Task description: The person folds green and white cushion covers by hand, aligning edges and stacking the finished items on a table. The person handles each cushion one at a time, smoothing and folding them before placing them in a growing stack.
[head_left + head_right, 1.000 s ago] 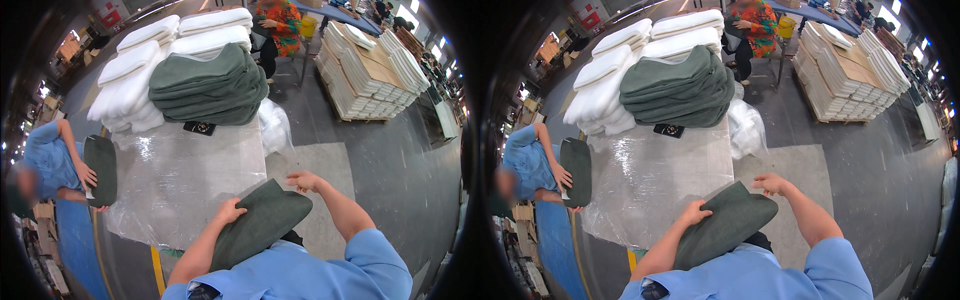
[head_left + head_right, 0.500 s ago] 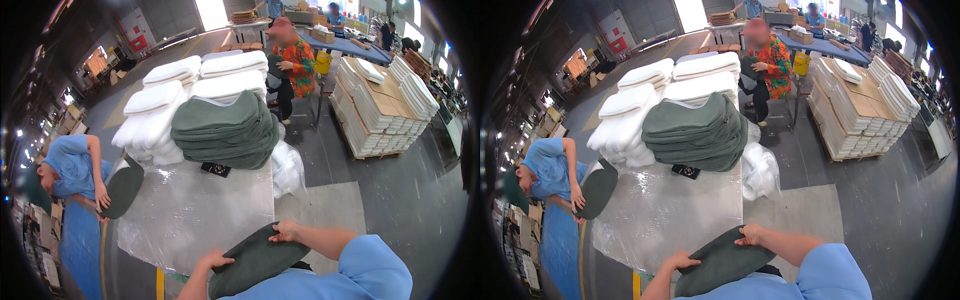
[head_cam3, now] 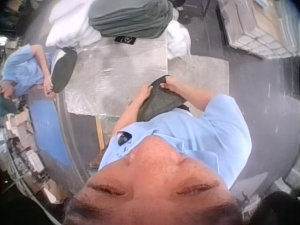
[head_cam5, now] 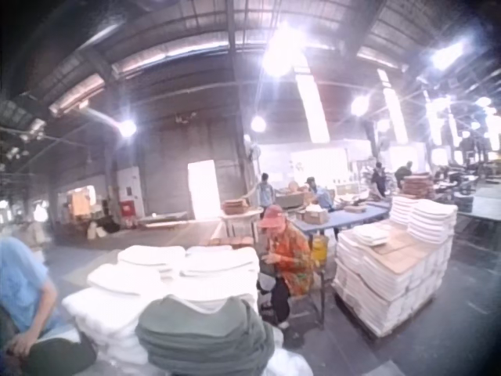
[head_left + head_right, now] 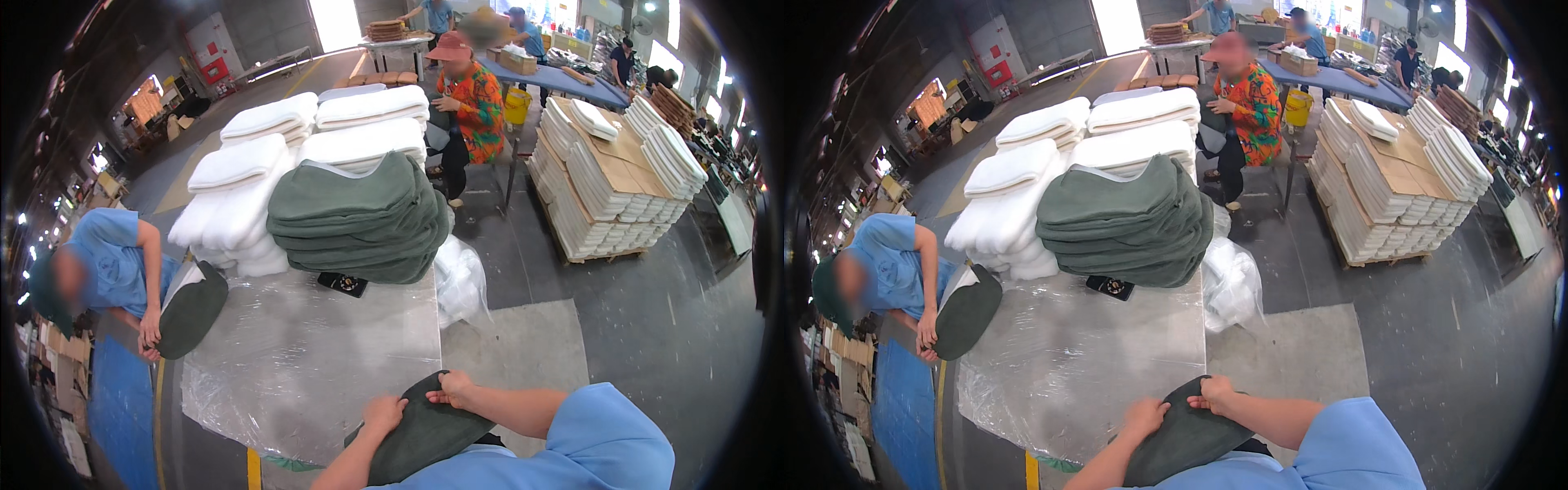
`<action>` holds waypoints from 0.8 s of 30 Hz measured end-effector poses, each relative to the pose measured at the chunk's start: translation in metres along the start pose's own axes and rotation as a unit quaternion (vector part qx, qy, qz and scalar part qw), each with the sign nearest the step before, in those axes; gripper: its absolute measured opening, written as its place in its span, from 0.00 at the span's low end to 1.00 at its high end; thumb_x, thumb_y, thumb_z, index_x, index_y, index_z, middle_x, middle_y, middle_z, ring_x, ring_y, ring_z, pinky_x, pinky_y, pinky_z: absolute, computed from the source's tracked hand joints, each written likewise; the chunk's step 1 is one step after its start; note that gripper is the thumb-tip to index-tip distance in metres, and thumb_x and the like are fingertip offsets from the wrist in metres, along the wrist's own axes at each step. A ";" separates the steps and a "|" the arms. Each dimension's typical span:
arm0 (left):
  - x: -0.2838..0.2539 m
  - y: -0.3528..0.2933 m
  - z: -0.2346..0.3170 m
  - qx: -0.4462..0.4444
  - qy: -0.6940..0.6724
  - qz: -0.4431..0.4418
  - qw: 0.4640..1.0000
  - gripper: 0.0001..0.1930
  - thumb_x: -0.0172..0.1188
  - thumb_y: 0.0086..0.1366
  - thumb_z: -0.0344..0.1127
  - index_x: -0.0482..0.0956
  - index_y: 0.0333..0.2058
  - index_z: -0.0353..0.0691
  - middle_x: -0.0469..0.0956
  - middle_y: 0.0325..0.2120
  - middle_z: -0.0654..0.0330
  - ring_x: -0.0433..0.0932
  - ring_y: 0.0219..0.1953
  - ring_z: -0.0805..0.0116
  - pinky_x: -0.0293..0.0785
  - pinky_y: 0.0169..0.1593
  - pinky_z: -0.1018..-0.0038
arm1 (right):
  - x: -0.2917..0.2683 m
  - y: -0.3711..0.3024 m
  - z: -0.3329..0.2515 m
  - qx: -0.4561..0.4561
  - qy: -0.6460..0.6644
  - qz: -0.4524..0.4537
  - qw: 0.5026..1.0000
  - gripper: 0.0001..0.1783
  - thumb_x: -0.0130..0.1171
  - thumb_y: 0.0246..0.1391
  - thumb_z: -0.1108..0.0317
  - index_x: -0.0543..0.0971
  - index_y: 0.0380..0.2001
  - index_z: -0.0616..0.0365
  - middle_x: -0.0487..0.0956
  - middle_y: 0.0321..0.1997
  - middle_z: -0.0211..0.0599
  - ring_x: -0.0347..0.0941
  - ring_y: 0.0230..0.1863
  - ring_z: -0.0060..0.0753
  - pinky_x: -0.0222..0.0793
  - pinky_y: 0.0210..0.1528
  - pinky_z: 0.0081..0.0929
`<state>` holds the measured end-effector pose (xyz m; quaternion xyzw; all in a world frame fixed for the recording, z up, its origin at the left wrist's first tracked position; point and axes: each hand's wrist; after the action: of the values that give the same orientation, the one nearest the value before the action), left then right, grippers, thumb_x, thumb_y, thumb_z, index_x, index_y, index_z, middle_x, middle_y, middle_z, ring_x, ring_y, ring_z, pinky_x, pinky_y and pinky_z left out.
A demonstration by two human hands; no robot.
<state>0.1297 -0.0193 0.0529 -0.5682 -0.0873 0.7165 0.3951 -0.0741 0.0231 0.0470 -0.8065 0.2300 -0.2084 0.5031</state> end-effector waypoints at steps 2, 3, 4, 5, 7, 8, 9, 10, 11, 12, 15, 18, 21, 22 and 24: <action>0.012 -0.010 0.001 0.006 -0.007 0.059 0.998 0.23 0.49 0.78 0.54 0.85 0.42 0.41 0.86 0.39 0.44 0.85 0.44 0.39 0.79 0.48 0.45 | 0.003 0.002 0.003 -0.011 -0.015 0.011 1.000 0.19 0.41 0.79 0.64 0.67 0.63 0.66 0.78 0.49 0.52 0.85 0.33 0.47 0.85 0.30 0.40; 0.016 -0.012 0.001 0.000 -0.018 0.081 0.997 0.23 0.49 0.79 0.54 0.84 0.41 0.41 0.86 0.37 0.45 0.85 0.42 0.39 0.79 0.46 0.45 | 0.004 0.003 0.005 -0.020 -0.029 0.018 0.999 0.19 0.42 0.79 0.63 0.67 0.63 0.66 0.79 0.48 0.51 0.84 0.32 0.45 0.84 0.28 0.39; 0.021 -0.017 0.000 -0.011 -0.032 0.102 0.994 0.23 0.48 0.79 0.54 0.82 0.41 0.41 0.86 0.36 0.45 0.85 0.41 0.39 0.79 0.45 0.44 | 0.007 0.003 0.009 -0.027 -0.047 0.022 0.998 0.20 0.43 0.79 0.63 0.67 0.63 0.66 0.79 0.47 0.51 0.84 0.31 0.44 0.84 0.27 0.38; 0.024 -0.017 -0.001 -0.011 -0.034 0.116 0.993 0.22 0.48 0.79 0.54 0.81 0.40 0.42 0.86 0.35 0.46 0.85 0.39 0.39 0.78 0.43 0.44 | 0.009 0.003 0.012 -0.038 -0.068 0.033 0.996 0.20 0.44 0.79 0.62 0.68 0.62 0.65 0.80 0.45 0.50 0.83 0.29 0.42 0.83 0.26 0.37; 0.027 -0.013 -0.004 -0.014 -0.039 0.145 0.989 0.21 0.48 0.79 0.54 0.78 0.39 0.43 0.86 0.32 0.46 0.85 0.36 0.39 0.78 0.40 0.44 | 0.013 0.004 0.013 -0.061 -0.113 0.051 0.990 0.20 0.46 0.78 0.61 0.70 0.61 0.65 0.81 0.41 0.48 0.82 0.25 0.39 0.81 0.23 0.36; 0.030 -0.012 -0.006 -0.015 -0.037 0.154 0.987 0.20 0.48 0.79 0.54 0.78 0.39 0.44 0.86 0.31 0.47 0.85 0.35 0.39 0.78 0.38 0.44 | 0.015 0.003 0.015 -0.078 -0.131 0.058 0.987 0.19 0.46 0.78 0.61 0.72 0.58 0.66 0.81 0.38 0.47 0.81 0.24 0.38 0.80 0.22 0.36; 0.033 -0.012 -0.007 -0.016 -0.035 0.162 0.986 0.20 0.49 0.79 0.54 0.77 0.39 0.44 0.85 0.31 0.48 0.85 0.34 0.39 0.78 0.37 0.44 | 0.017 0.001 0.017 -0.094 -0.150 0.064 0.982 0.18 0.47 0.77 0.61 0.74 0.55 0.67 0.81 0.35 0.46 0.81 0.22 0.37 0.79 0.21 0.35; 0.034 -0.009 -0.008 -0.013 -0.031 0.172 0.984 0.19 0.49 0.79 0.54 0.77 0.39 0.44 0.85 0.30 0.48 0.84 0.32 0.39 0.78 0.36 0.44 | 0.018 0.002 0.019 -0.113 -0.165 0.072 0.977 0.18 0.48 0.77 0.61 0.75 0.52 0.67 0.80 0.32 0.45 0.80 0.21 0.36 0.78 0.21 0.35; 0.036 -0.007 -0.008 -0.011 -0.035 0.181 0.983 0.19 0.49 0.79 0.54 0.77 0.38 0.45 0.85 0.29 0.49 0.84 0.32 0.39 0.78 0.35 0.45 | 0.019 0.004 0.020 -0.127 -0.193 0.074 0.970 0.17 0.48 0.77 0.61 0.76 0.49 0.67 0.81 0.30 0.45 0.80 0.21 0.35 0.78 0.21 0.35; 0.039 -0.006 -0.009 -0.009 -0.040 0.190 0.981 0.19 0.50 0.79 0.53 0.77 0.37 0.45 0.85 0.28 0.49 0.84 0.31 0.40 0.78 0.34 0.45 | 0.019 0.005 0.022 -0.141 -0.221 0.075 0.962 0.17 0.48 0.76 0.61 0.76 0.46 0.67 0.81 0.29 0.44 0.80 0.20 0.34 0.78 0.21 0.35; 0.036 -0.002 -0.008 -0.008 -0.035 0.173 0.984 0.20 0.51 0.78 0.53 0.79 0.37 0.44 0.85 0.30 0.49 0.84 0.33 0.39 0.78 0.37 0.45 | 0.017 0.006 0.020 -0.166 -0.265 0.073 0.947 0.17 0.48 0.75 0.62 0.76 0.40 0.67 0.80 0.24 0.44 0.80 0.20 0.34 0.78 0.22 0.35; 0.024 -0.003 -0.018 0.016 -0.085 0.138 0.987 0.22 0.56 0.74 0.56 0.82 0.40 0.41 0.86 0.34 0.47 0.85 0.38 0.40 0.79 0.42 0.47 | 0.019 0.005 0.016 -0.183 -0.269 0.067 0.943 0.17 0.48 0.75 0.62 0.75 0.38 0.67 0.80 0.23 0.44 0.80 0.19 0.35 0.78 0.22 0.36; -0.001 -0.012 -0.046 0.010 -0.140 0.011 0.990 0.24 0.65 0.67 0.59 0.86 0.45 0.42 0.87 0.39 0.48 0.85 0.44 0.45 0.79 0.48 0.54 | 0.016 0.006 0.015 -0.187 -0.258 0.064 0.946 0.17 0.47 0.75 0.62 0.75 0.38 0.67 0.80 0.24 0.44 0.81 0.19 0.35 0.78 0.22 0.36; -0.012 -0.018 -0.059 -0.004 -0.153 -0.045 0.987 0.26 0.68 0.64 0.60 0.88 0.48 0.43 0.87 0.41 0.49 0.85 0.46 0.47 0.79 0.50 0.56 | 0.018 0.007 0.015 -0.186 -0.255 0.058 0.947 0.17 0.47 0.75 0.62 0.75 0.38 0.67 0.80 0.24 0.44 0.81 0.20 0.35 0.78 0.22 0.36; -0.019 -0.031 -0.085 -0.010 -0.155 -0.086 0.984 0.27 0.70 0.61 0.60 0.88 0.49 0.44 0.88 0.41 0.49 0.86 0.45 0.51 0.79 0.51 0.59 | 0.019 0.005 0.012 -0.187 -0.262 0.061 0.945 0.17 0.47 0.75 0.62 0.75 0.38 0.67 0.81 0.24 0.44 0.81 0.20 0.36 0.78 0.23 0.36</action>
<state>0.2203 -0.0391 0.0556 -0.4445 -0.2032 0.7585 0.4310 -0.0522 0.0187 0.0395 -0.8966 0.1735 0.0885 0.3978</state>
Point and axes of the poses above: each hand's wrist, its own y-axis towards the middle knuckle, its own x-axis out of the palm, z = x × y
